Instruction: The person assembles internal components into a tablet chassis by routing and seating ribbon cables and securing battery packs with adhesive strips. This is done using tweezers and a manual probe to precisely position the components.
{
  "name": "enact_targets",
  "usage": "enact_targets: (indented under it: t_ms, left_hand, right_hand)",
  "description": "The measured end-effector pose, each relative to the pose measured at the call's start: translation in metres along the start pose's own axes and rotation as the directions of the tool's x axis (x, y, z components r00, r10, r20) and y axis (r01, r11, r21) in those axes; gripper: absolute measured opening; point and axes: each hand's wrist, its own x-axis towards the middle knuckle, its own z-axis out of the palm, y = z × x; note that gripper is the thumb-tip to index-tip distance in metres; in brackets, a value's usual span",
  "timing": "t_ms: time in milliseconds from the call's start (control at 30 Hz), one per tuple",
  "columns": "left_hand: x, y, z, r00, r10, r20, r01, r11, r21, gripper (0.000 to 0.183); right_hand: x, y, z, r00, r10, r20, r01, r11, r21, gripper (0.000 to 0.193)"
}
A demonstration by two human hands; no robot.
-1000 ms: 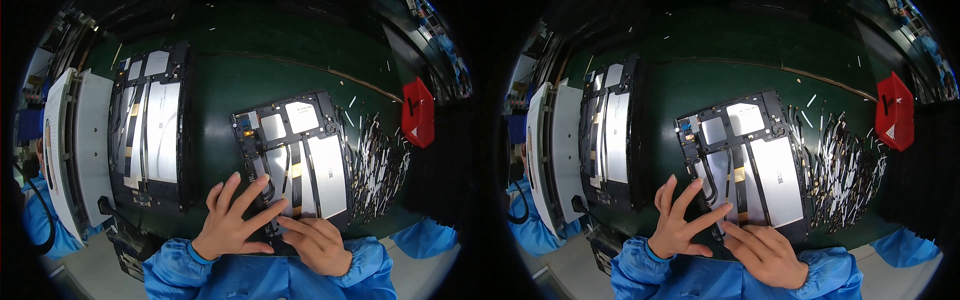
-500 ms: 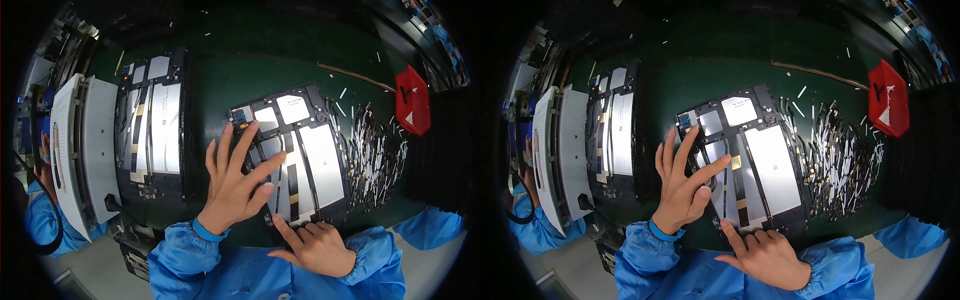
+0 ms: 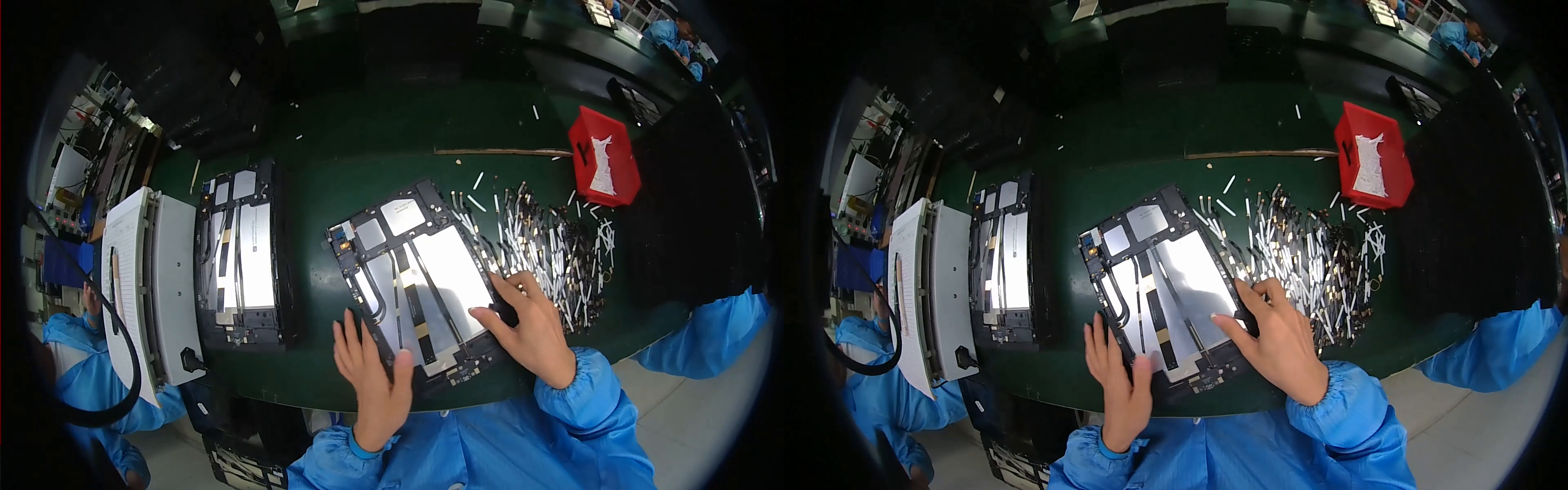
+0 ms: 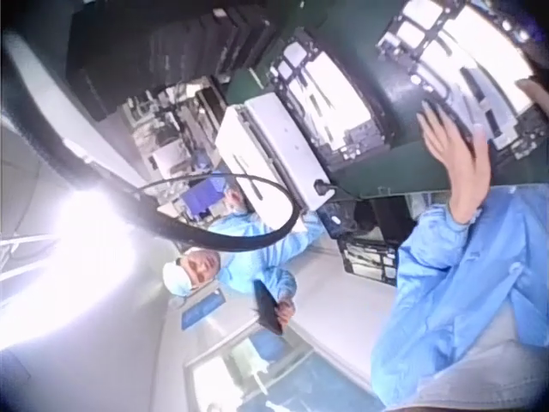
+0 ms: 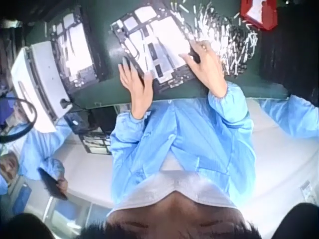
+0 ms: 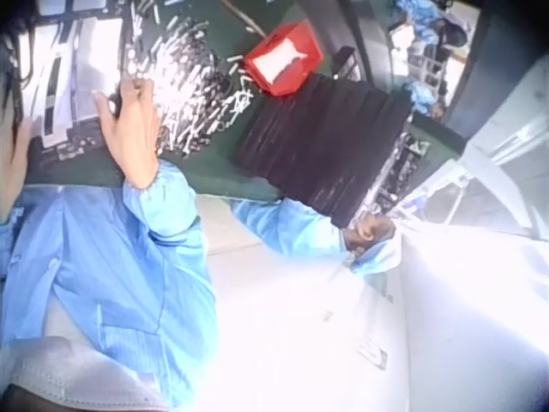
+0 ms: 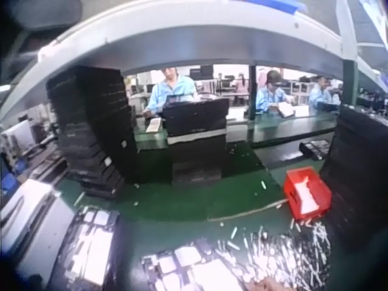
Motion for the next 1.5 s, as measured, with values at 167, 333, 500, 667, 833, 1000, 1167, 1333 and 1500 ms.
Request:
enact_targets:
  t_ms: [167,333,500,667,833,1000,1167,1333,1500]
  left_hand:
    - [0.002,0.040,0.008,0.967,-0.208,-0.148,-0.014,0.537,-0.843,0.065]
    - [0.015,0.057,-0.018,0.976,-0.154,-0.151,-0.056,0.495,-0.867,0.069]
    - [0.056,0.120,-0.067,0.959,0.083,-0.272,-0.270,0.573,-0.774,0.093]
    - [0.139,0.033,-0.008,0.759,0.350,-0.549,-0.610,0.676,-0.413,0.066]
    - [0.145,0.023,-0.003,0.854,0.341,-0.394,-0.487,0.790,-0.372,0.052]
    - [0.151,0.016,-0.010,0.877,0.340,-0.341,-0.447,0.837,-0.315,0.050]
    - [0.155,0.016,-0.006,0.903,0.317,-0.292,-0.401,0.864,-0.305,0.050]
    - [0.155,0.016,-0.008,0.915,0.299,-0.272,-0.373,0.884,-0.282,0.046]
    - [0.156,0.017,-0.006,0.916,0.299,-0.268,-0.368,0.892,-0.262,0.042]
  right_hand:
    - [-0.001,0.002,-0.001,0.997,0.041,0.071,-0.056,0.972,0.228,0.048]
    - [0.006,-0.008,-0.027,0.929,0.243,0.279,-0.366,0.487,0.793,0.053]
    - [0.024,-0.019,-0.087,0.971,0.186,-0.153,0.034,0.526,0.850,0.056]
    - [0.109,-0.039,-0.150,0.955,0.089,-0.283,0.199,0.516,0.833,0.064]
    - [0.251,-0.026,-0.202,0.984,0.065,-0.166,0.119,0.460,0.880,0.045]
    - [0.361,-0.067,-0.196,0.984,0.103,-0.147,0.092,0.412,0.906,0.018]
    - [0.427,-0.020,-0.228,0.985,-0.166,0.052,0.062,0.615,0.786,0.023]
    - [0.417,-0.034,-0.208,0.978,-0.102,-0.183,0.161,0.924,0.347,0.024]
    - [0.387,-0.060,-0.191,0.994,-0.008,-0.105,0.067,0.816,0.575,0.021]
